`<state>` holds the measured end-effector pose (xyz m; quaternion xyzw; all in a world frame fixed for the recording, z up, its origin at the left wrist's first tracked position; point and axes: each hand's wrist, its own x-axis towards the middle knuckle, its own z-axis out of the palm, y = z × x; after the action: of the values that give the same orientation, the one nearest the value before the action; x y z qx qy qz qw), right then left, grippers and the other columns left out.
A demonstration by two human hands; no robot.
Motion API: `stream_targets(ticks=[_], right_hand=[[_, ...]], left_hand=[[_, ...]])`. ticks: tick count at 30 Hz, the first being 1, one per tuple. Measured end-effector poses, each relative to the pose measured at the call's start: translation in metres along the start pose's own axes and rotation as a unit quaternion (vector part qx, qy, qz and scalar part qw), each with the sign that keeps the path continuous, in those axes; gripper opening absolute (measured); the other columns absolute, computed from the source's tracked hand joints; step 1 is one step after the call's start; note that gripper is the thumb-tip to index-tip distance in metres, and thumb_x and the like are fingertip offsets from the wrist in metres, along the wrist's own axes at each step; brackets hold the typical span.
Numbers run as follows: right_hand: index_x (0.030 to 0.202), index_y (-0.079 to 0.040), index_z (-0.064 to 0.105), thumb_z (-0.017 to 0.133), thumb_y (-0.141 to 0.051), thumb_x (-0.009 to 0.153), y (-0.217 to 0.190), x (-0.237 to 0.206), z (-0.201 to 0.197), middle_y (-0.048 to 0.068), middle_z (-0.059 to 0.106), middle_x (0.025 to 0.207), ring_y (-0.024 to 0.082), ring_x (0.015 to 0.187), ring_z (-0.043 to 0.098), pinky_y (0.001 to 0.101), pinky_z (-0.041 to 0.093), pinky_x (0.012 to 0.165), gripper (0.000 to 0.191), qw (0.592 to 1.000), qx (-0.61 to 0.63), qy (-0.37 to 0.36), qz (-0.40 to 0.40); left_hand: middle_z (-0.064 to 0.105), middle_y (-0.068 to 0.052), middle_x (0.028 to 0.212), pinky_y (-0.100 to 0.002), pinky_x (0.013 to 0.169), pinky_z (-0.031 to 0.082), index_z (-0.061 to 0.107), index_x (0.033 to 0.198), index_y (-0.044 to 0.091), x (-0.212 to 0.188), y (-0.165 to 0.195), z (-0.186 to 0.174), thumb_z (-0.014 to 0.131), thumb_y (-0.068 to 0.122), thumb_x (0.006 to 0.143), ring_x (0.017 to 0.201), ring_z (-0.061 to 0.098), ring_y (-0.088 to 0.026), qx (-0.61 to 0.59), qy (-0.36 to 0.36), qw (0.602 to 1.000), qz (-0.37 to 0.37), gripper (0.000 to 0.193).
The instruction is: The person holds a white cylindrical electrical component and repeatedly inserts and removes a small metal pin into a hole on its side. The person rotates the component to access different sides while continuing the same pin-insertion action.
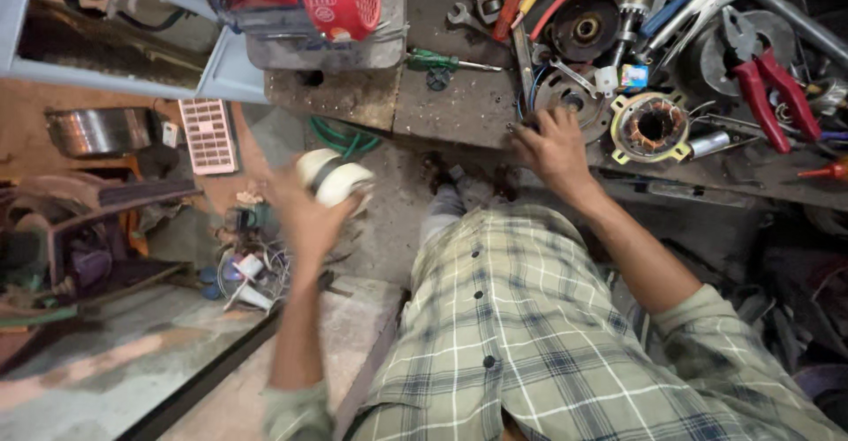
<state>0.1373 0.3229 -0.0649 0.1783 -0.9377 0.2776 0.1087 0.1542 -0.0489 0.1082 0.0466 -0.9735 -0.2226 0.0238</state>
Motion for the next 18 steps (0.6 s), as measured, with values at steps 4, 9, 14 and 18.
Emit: stream_targets(ticks=[4,9,14,18], right_hand=[[0.107,-0.011,0.077,0.079,-0.023,0.088,-0.011,-0.003,0.014,0.012,0.060,0.106,0.035,0.104,0.053,0.0485,0.045,0.089,0.023,0.997,-0.060,-0.010,0.040],[0.103,-0.012,0.076,0.078,-0.022,0.091,-0.022,0.006,0.022,0.010,0.060,0.106,0.034,0.104,0.052,0.0497,0.042,0.092,0.016,0.995,-0.079,0.000,0.059],[0.099,-0.009,0.075,0.077,-0.015,0.087,-0.025,0.006,0.021,0.012,0.063,0.105,0.037,0.104,0.054,0.0511,0.041,0.092,0.014,0.993,-0.001,0.030,0.115],[0.103,-0.005,0.073,0.077,-0.012,0.095,-0.027,0.005,0.027,0.010,0.069,0.096,0.028,0.094,0.063,0.0425,0.049,0.090,0.012,0.965,0.149,0.063,0.205]], left_hand=[[0.055,-0.020,0.124,-0.050,0.096,0.048,0.057,0.132,0.004,0.026,0.009,0.093,0.098,0.037,0.057,0.115,0.058,-0.040,-0.033,-0.038,0.998,-0.047,0.091],[0.051,-0.031,0.133,-0.054,0.103,0.045,0.047,0.141,0.002,0.058,0.029,0.151,0.096,0.043,0.062,0.124,0.051,-0.050,-0.029,-0.004,0.998,0.052,0.102],[0.048,-0.035,0.134,-0.059,0.103,0.040,0.045,0.139,0.003,0.071,0.046,0.169,0.097,0.050,0.055,0.123,0.046,-0.056,0.016,0.008,0.998,0.056,0.109],[0.051,-0.028,0.127,-0.058,0.104,0.042,0.044,0.142,0.002,0.066,0.051,0.169,0.094,0.045,0.062,0.122,0.050,-0.051,-0.010,0.007,0.999,0.042,0.103]])
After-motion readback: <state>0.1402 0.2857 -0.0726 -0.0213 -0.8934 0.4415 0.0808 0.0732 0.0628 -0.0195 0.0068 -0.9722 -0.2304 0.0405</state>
